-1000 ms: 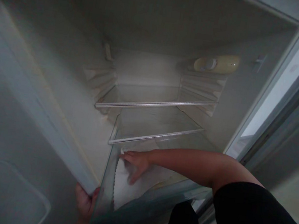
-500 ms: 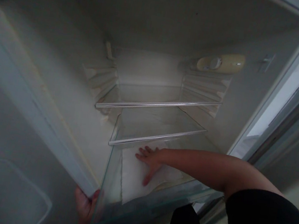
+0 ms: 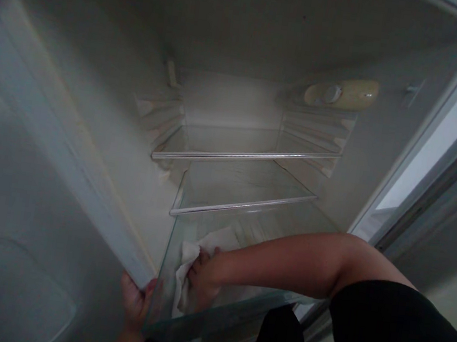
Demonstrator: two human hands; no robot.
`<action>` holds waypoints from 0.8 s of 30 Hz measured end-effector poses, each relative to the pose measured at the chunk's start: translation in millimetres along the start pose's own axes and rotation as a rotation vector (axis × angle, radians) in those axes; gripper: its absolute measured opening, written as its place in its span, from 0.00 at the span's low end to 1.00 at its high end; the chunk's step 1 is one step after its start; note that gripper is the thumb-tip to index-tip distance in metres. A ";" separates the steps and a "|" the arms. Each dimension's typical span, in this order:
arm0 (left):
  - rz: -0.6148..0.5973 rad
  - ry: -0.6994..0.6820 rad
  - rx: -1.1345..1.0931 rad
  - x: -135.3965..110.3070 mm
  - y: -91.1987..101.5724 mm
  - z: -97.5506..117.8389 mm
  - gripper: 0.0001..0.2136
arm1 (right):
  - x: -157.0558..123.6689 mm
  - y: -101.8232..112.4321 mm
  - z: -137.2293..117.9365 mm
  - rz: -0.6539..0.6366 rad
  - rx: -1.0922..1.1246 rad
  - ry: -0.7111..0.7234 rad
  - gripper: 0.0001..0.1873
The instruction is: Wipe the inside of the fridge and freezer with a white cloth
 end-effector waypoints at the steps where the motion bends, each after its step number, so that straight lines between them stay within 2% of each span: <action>1: 0.003 -0.012 0.001 0.2 0.4 2.1 0.26 | -8.0 -4.2 0.5 -0.079 -0.021 -0.013 0.50; 2: 0.004 -0.024 0.004 0.4 0.5 4.0 0.26 | -17.9 -4.6 0.9 -0.155 -0.038 -0.002 0.51; 4: 0.015 -0.044 0.018 0.1 1.1 6.6 0.26 | -42.5 4.5 3.7 -0.251 -0.052 0.086 0.61; 6: 0.033 -0.044 0.022 -0.4 1.8 6.7 0.26 | -69.2 19.1 20.8 -0.260 -0.021 0.112 0.72; 9: 0.024 -0.051 0.008 0.9 0.2 7.2 0.27 | -110.5 24.8 72.4 -0.268 0.070 -0.014 0.85; 12: -0.008 -0.078 -0.017 3.5 -2.9 8.7 0.27 | -159.0 8.1 134.7 -0.325 0.089 -0.256 0.95; 14: 0.003 -0.052 -0.031 3.6 -2.6 5.4 0.28 | -192.6 -3.5 165.3 -0.325 0.089 -0.359 0.97; 17: 0.053 0.009 -0.033 0.4 -0.1 -2.4 0.31 | -229.9 -9.7 189.4 -0.250 0.076 -0.411 0.96; 20: 0.071 0.021 -0.019 -3.1 0.6 -6.1 0.31 | -240.1 -6.8 197.3 -0.254 0.044 -0.450 0.97; 24: 0.108 -0.019 0.017 -4.0 2.9 -2.6 0.29 | -211.5 15.9 189.2 -0.306 0.057 -0.374 0.99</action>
Point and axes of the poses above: each hand's wrist, its own x-axis towards the middle knuckle, its own y-axis out of the back of the hand, z = x × y, the point moved 7 cm from there along x, towards the middle knuckle, and after that the axes turned 7 degrees about -z, right-handed, at the moved point
